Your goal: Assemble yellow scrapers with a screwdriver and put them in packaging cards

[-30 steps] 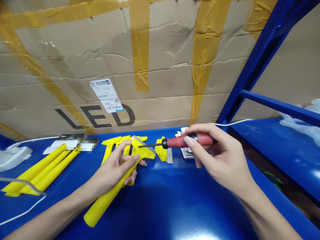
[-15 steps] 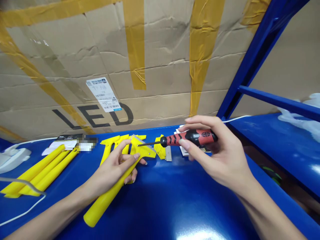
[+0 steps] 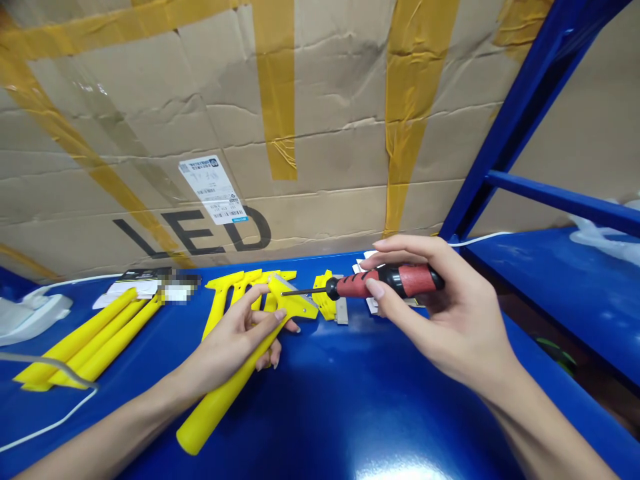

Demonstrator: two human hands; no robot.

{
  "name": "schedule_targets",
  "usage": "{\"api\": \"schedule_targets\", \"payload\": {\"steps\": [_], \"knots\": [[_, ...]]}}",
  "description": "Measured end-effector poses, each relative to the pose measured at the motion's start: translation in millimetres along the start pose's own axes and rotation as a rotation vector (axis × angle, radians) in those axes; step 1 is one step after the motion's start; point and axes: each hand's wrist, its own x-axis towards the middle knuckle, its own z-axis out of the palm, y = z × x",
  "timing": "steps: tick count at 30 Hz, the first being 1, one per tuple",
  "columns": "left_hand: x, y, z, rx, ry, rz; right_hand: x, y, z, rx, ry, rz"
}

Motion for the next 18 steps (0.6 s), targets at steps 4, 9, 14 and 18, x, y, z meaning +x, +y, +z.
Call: {"api": "schedule_targets", "payload": {"steps": [4, 9, 14, 18], "knots": [[1, 2, -1, 0.001, 0.004, 0.003, 2, 2, -1, -0.004, -0.017, -0.079], [1, 3, 0, 0.015, 0.011, 0.0, 1, -1, 0, 0.002, -0.021, -0.068], [-1, 9, -2, 0.085, 0.046, 0.054, 4, 3, -2, 0.119, 0.059, 0.161], [-4, 13, -11, 0.375, 0.119, 0.281, 13, 13, -6, 0.329, 0.23, 0.358]]}}
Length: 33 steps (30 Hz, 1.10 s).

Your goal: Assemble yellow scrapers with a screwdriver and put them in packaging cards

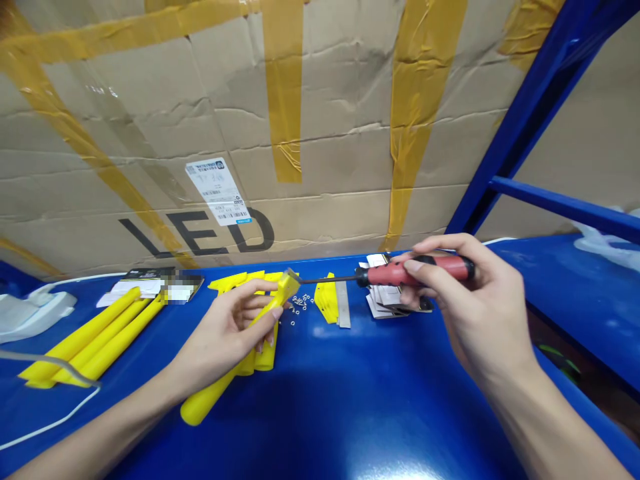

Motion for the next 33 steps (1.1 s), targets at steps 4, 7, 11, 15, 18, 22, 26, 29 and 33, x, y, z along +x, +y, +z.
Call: {"api": "schedule_targets", "payload": {"steps": [4, 7, 11, 15, 18, 22, 26, 29, 33], "knots": [[2, -6, -11, 0.483, 0.056, 0.345, 8, 5, 0, 0.12, 0.113, 0.079], [5, -12, -15, 0.648, -0.013, 0.523, 7, 10, 3, 0.247, 0.123, 0.134], [6, -15, -15, 0.789, -0.07, 0.6, 3, 14, 6, 0.108, 0.069, 0.152], [6, -16, -16, 0.889, -0.088, 0.596, 2, 14, 5, 0.187, 0.047, 0.312], [7, -18, -21, 0.982, -0.125, 0.611, 0, 12, 7, 0.26, -0.158, 0.504], [9, -20, -26, 1.048, -0.152, 0.708, -12, 13, 21, 0.212, -0.477, 0.626], [8, -19, -24, 1.054, -0.163, 0.79, -25, 19, 40, -0.002, -0.432, 0.599], [8, -18, -22, 1.079, -0.185, 0.829, -29, 24, 50, -0.141, -0.493, 0.586], [9, -16, -21, 1.14, -0.214, 0.834, -30, 26, 57, -0.117, -0.565, 0.536]]}}
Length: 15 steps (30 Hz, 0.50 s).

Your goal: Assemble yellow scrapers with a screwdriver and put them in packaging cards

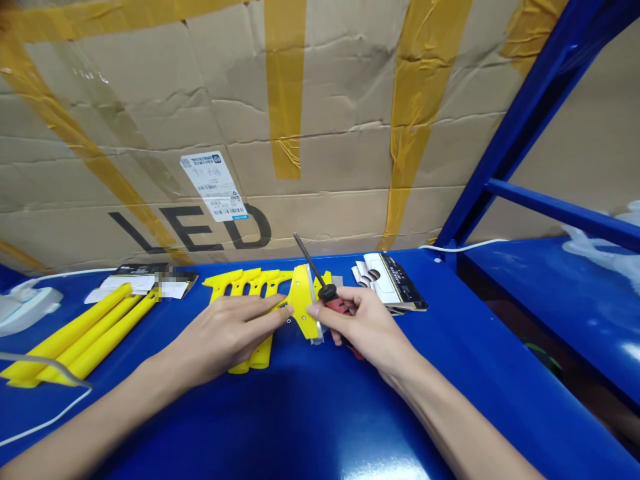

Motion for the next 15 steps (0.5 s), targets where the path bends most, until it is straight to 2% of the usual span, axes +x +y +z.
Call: {"api": "schedule_targets", "payload": {"steps": [6, 11, 15], "knots": [[0.5, -0.9, -0.9, 0.048, -0.017, 0.027, 0.5, -3.5, 3.1, 0.015, 0.004, 0.018], [0.7, -2.8, -0.4, 0.072, 0.018, 0.052, 3.6, 3.0, -0.2, 0.162, -0.063, 0.084], [1.6, -6.0, -0.5, 0.074, 0.029, 0.067, 5.8, 2.5, 1.5, 0.063, -0.03, 0.032]]}}
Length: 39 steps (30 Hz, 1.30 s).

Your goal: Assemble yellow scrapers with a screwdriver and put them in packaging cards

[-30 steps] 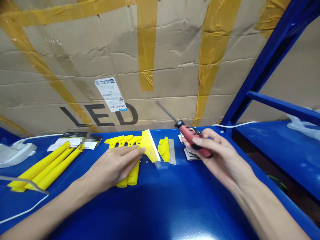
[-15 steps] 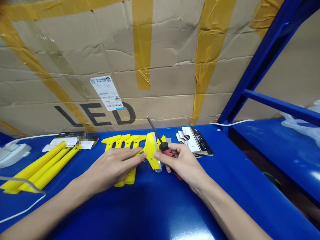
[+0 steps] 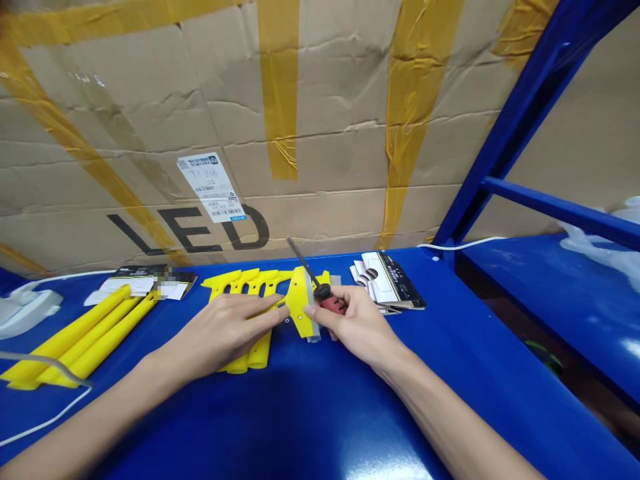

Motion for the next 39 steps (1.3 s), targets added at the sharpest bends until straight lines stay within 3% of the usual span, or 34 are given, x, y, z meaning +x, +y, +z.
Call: {"api": "schedule_targets", "payload": {"steps": [2, 8, 18, 25, 29, 32, 36, 39], "knots": [[1, -2, -1, -0.019, -0.035, -0.007, 2, 0, 1, 0.002, -0.001, -0.017], [-2, -11, 1, 0.029, -0.15, -0.119, 8, 6, -6, 0.305, 0.01, 0.003], [1, -13, -5, -0.094, -0.263, -0.262, -1, 9, -10, 0.279, 0.05, 0.035], [2, -14, -3, -0.147, -0.238, -0.319, -1, 11, -11, 0.28, 0.062, 0.022], [-3, -21, -9, -0.194, -0.044, -0.462, -1, 9, -12, 0.281, 0.085, 0.037], [-8, -33, -25, -0.186, 0.029, -0.637, -4, 6, -11, 0.272, 0.089, 0.045], [-16, -52, -40, -0.149, -0.029, -0.798, -8, 4, -8, 0.231, 0.082, 0.05], [-23, -62, -35, -0.128, -0.16, -0.869, -9, 5, -6, 0.198, 0.077, 0.055]]}}
